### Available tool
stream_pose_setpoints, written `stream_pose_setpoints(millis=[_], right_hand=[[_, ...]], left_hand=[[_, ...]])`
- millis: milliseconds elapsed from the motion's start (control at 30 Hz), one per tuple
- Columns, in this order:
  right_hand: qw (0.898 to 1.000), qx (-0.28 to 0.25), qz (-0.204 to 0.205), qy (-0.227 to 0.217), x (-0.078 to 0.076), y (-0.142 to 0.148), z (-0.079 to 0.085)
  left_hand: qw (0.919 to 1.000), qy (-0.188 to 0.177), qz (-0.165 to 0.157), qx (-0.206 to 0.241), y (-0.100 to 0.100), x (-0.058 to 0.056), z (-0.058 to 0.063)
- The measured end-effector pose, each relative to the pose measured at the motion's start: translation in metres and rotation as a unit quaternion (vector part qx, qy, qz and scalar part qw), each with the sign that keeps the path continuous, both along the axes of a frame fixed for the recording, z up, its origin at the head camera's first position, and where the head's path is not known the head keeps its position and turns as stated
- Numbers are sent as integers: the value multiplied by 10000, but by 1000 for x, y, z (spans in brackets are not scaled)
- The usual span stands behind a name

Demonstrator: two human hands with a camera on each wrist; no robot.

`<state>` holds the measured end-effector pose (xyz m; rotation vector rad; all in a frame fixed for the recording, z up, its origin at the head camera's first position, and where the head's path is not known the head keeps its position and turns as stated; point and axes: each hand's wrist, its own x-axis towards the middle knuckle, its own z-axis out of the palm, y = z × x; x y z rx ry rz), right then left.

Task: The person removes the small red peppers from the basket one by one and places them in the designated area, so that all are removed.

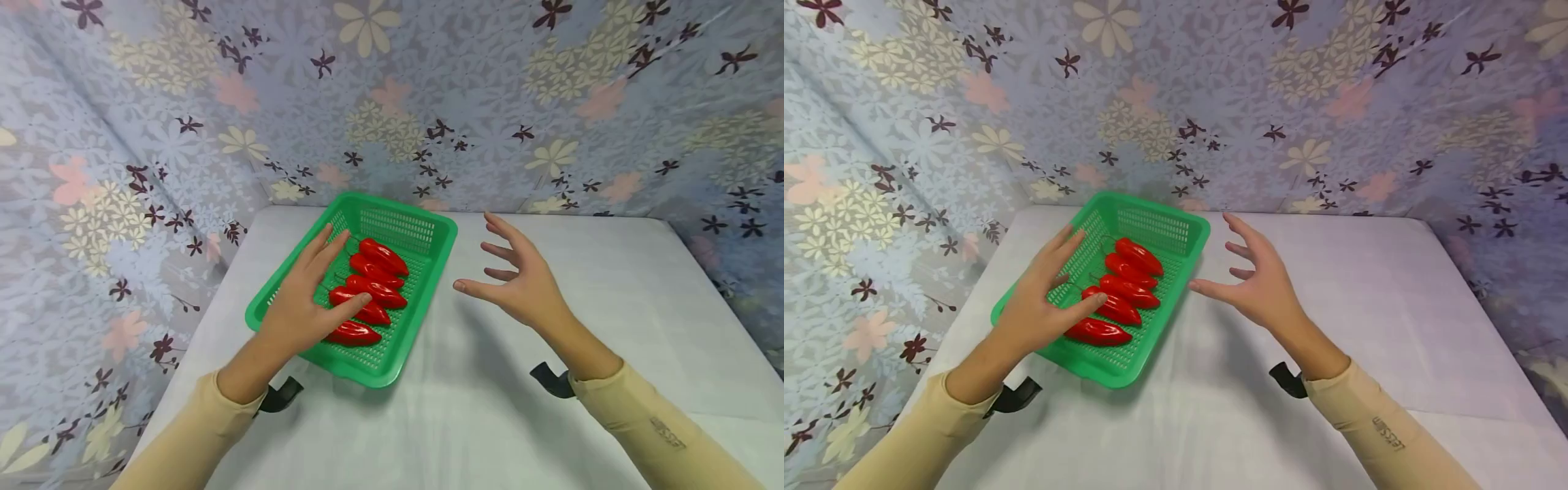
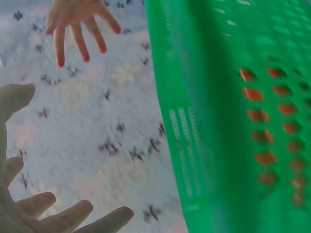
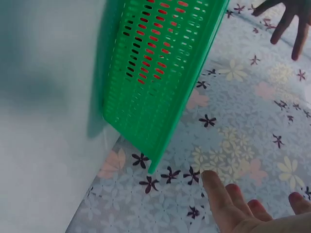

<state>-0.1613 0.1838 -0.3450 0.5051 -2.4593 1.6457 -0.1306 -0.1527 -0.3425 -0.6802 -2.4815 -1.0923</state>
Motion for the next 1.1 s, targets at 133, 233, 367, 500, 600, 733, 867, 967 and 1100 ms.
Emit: stream_pose_setpoints(millis=[133, 233, 367, 500, 600, 733, 867, 967, 1100], right_hand=[[9997, 177, 179, -41, -12, -15, -1], [9992, 248, 296, -61, -22, -27, -2], [9983, 222, 542, -12, -35, -44, -2], [9964, 198, 822, -65, -48, -61, -4], [9953, 203, 936, -156, -55, -72, -8], [9948, 274, 964, -194, -61, -80, -9], [9932, 488, 1041, -195, -71, -90, -10], [9915, 724, 1062, -186, -80, -100, -11], [9866, 1176, 1107, -242, -91, -110, -14]], left_hand=[[9991, -44, 406, -112, -25, 2, -8], [9971, -161, 722, -167, -44, 3, -17], [9925, -155, 1198, -213, -71, 4, -30], [9859, -148, 1649, -241, -97, 8, -42], [9825, -284, 1825, -227, -111, 12, -50], [9814, -448, 1851, -237, -117, 11, -58], [9780, -918, 1848, -306, -120, 10, -67], [9729, -1380, 1829, -316, -121, 10, -74], [9692, -1714, 1768, -53, -121, 10, -81]])
